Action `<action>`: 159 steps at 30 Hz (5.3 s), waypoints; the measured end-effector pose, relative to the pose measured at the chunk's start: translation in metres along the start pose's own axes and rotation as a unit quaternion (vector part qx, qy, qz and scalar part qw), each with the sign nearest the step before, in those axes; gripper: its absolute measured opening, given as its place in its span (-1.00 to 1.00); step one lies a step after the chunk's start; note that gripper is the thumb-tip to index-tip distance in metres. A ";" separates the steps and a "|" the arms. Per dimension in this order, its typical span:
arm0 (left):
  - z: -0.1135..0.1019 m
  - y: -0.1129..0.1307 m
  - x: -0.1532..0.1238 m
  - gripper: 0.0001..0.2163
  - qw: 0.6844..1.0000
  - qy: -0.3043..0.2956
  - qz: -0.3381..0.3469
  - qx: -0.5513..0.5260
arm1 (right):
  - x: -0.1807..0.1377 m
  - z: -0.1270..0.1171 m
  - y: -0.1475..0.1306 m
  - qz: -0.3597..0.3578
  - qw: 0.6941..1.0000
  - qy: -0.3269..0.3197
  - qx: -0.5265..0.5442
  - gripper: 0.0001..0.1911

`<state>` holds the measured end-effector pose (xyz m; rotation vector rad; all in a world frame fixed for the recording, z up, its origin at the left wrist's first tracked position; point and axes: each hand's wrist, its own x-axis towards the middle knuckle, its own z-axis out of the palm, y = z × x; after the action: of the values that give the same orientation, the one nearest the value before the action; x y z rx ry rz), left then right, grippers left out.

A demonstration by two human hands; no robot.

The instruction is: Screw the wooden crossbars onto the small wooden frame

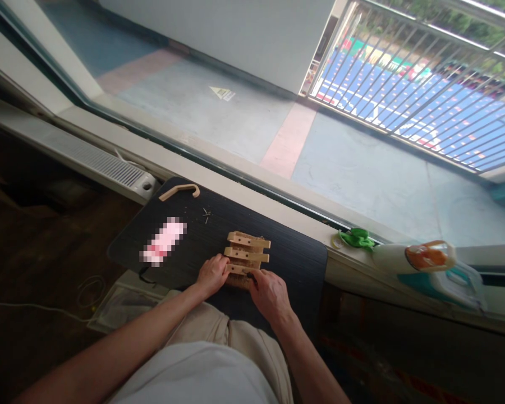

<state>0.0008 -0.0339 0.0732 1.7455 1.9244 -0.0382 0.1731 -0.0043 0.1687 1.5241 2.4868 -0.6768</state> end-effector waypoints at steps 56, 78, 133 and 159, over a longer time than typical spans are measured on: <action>0.007 -0.010 -0.006 -0.86 0.999 0.026 -0.042 -0.018 | 0.035 -0.009 -0.030 0.001 0.979 -0.137 -0.148 -0.74; 0.000 -0.019 0.015 -0.80 0.999 -0.025 0.046 -0.012 | 0.027 -0.009 -0.036 0.098 0.977 -0.127 -0.137 -0.77; -0.008 -0.019 0.017 -0.81 0.994 -0.052 0.095 0.003 | 0.033 -0.005 -0.041 0.097 0.975 -0.136 -0.146 -0.74; -0.007 -0.022 0.020 -0.81 0.992 -0.052 0.117 0.008 | 0.035 -0.012 -0.044 0.082 0.976 -0.150 -0.136 -0.74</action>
<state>-0.0230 -0.0169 0.0643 1.9284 1.6410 -0.0571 0.1188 0.0127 0.1798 1.3905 2.1040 -0.4748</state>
